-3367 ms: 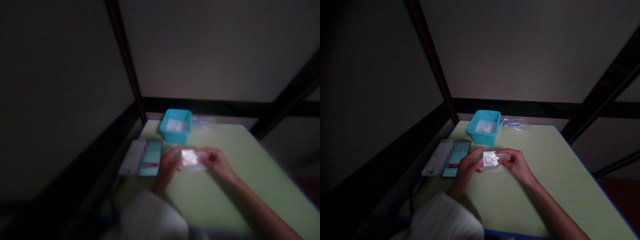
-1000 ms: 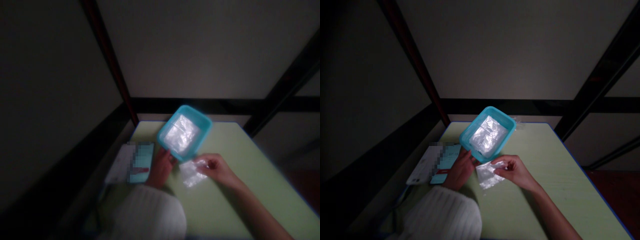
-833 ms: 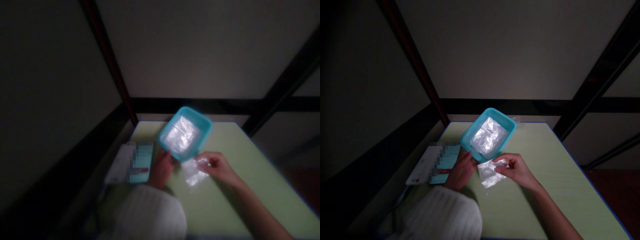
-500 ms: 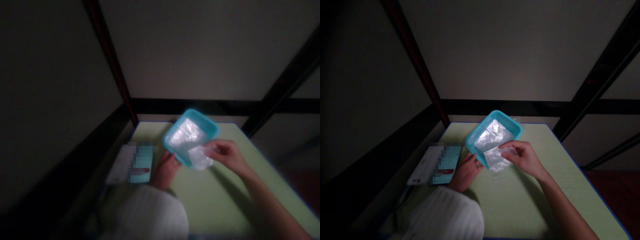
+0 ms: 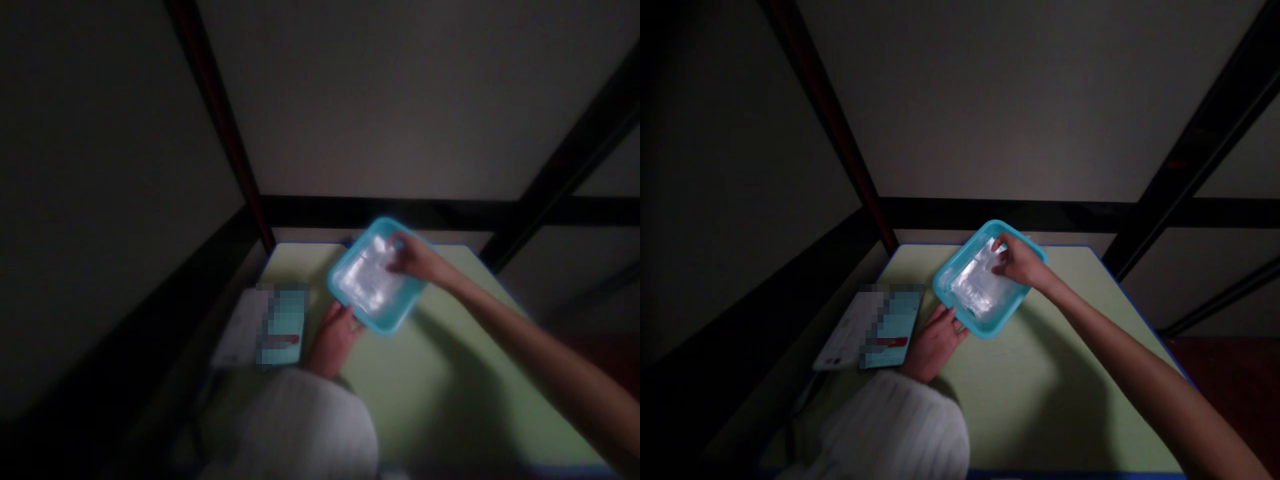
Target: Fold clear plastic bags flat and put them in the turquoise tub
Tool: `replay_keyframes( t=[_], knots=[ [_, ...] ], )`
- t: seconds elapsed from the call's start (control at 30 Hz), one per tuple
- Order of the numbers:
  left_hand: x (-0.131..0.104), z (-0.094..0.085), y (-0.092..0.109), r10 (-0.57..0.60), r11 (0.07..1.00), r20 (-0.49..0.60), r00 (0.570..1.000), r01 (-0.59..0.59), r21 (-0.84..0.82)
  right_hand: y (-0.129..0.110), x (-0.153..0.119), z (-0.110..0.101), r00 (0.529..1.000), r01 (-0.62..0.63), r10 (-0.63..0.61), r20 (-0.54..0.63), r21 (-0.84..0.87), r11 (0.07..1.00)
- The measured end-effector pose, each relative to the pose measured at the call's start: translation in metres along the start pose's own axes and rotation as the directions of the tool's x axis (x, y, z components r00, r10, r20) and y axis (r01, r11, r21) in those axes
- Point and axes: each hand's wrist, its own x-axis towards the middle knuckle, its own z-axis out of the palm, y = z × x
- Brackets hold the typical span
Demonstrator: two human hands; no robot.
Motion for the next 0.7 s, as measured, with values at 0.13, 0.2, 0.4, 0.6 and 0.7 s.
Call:
replay_keyframes(
  t=[0.13,0.2,0.4,0.6,0.7],
  knots=[
    [0.001,0.0,0.0,0.002,1.0,0.001,1.0,-0.001,-0.009,0.005,0.013,0.024,0.999,0.034,-0.034,0.003,-0.094,0.995],
    [0.002,-0.002,-0.001,0.005,1.0,0.003,1.0,-0.005,-0.007,0.006,0.017,0.032,0.999,0.047,-0.045,0.015,-0.103,0.994],
    [0.002,-0.007,-0.003,-0.011,1.0,0.011,1.0,0.011,-0.009,0.007,0.022,0.043,0.997,0.052,-0.046,0.059,-0.114,0.992],
    [0.0,-0.001,-0.003,0.0,1.0,0.022,1.0,0.0,-0.001,0.009,0.018,0.049,0.999,0.012,-0.006,0.049,-0.113,0.994],
    [-0.001,0.003,-0.003,-0.005,1.0,-0.002,1.0,0.005,-0.002,0.009,0.016,0.051,1.0,-0.01,0.013,0.026,-0.128,0.992]
  ],
)
